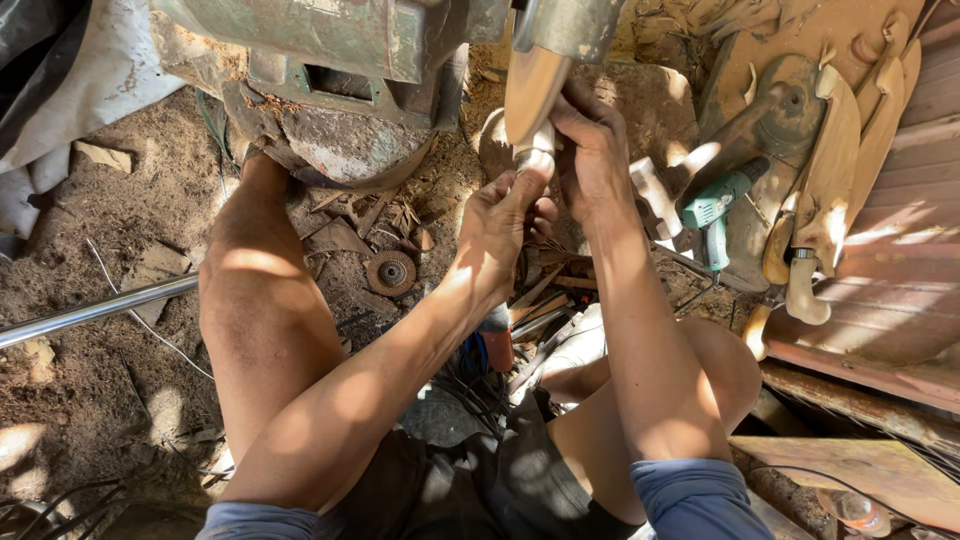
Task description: The person smooths a small wooden object with a metal cap using a bench grinder. They rotate the object to grind different sides and edges, then briefly inspect it before continuing to smooth it further.
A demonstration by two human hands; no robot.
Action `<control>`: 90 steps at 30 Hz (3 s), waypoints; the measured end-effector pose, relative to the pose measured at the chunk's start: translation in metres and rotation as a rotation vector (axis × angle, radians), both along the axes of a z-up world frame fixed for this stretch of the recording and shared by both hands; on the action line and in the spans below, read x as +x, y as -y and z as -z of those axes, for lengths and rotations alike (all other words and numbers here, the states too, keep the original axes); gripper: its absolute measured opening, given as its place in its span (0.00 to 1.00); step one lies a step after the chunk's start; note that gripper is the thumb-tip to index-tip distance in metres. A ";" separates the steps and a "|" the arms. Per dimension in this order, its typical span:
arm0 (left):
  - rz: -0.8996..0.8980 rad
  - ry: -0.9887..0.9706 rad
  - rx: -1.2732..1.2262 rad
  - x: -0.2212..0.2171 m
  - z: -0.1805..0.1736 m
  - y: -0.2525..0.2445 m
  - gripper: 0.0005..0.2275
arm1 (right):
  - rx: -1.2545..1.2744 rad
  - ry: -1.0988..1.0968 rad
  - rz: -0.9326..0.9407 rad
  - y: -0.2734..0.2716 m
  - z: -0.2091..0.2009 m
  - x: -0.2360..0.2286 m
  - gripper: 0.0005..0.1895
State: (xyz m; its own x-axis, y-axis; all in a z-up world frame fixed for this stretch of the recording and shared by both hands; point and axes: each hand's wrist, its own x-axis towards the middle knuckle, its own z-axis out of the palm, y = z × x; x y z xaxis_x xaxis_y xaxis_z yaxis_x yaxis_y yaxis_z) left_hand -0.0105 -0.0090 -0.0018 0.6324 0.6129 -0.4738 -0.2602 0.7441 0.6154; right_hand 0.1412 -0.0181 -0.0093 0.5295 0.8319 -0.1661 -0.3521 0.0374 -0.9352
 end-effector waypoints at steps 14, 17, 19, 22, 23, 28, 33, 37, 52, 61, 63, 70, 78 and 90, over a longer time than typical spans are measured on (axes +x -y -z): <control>0.185 -0.255 0.185 -0.037 -0.023 0.024 0.12 | -0.137 -0.149 -0.014 0.044 -0.026 -0.031 0.28; 0.172 -0.196 0.151 -0.037 -0.022 0.021 0.13 | -0.055 -0.152 -0.135 0.045 -0.031 -0.028 0.30; 0.150 -0.170 0.141 -0.035 -0.021 0.015 0.13 | -0.009 -0.146 -0.134 0.038 -0.032 -0.028 0.30; 0.112 -0.152 0.144 -0.025 -0.015 0.008 0.14 | 0.015 -0.093 -0.117 0.031 -0.027 -0.025 0.28; 0.095 -0.152 0.147 -0.021 -0.013 0.006 0.15 | 0.014 -0.069 -0.114 0.028 -0.024 -0.024 0.27; 0.013 -0.018 0.043 -0.004 0.002 -0.001 0.10 | 0.120 -0.063 -0.064 0.012 -0.006 -0.009 0.25; 0.005 -0.040 0.102 0.006 0.019 -0.005 0.10 | 0.113 -0.058 0.000 0.005 0.011 0.005 0.22; -0.041 0.005 0.130 0.015 0.025 -0.005 0.10 | 0.103 -0.063 0.030 0.003 0.016 0.011 0.20; -0.061 0.036 0.071 0.021 0.014 -0.012 0.09 | 0.065 -0.066 0.074 -0.001 0.011 0.015 0.18; -0.064 0.077 0.066 0.021 0.017 -0.012 0.08 | 0.095 -0.086 0.076 -0.004 0.014 0.015 0.18; -0.071 0.082 0.054 0.020 0.017 -0.011 0.08 | 0.108 -0.096 0.075 -0.002 0.017 0.015 0.18; -0.025 0.016 0.117 0.012 0.013 -0.010 0.10 | 0.136 -0.045 0.074 0.000 0.022 0.010 0.17; 0.074 -0.134 0.128 -0.006 -0.008 -0.006 0.10 | 0.061 0.033 -0.020 0.012 0.005 -0.009 0.24; 0.123 -0.234 0.187 -0.005 -0.007 -0.004 0.15 | 0.065 -0.039 -0.056 0.017 -0.012 -0.008 0.32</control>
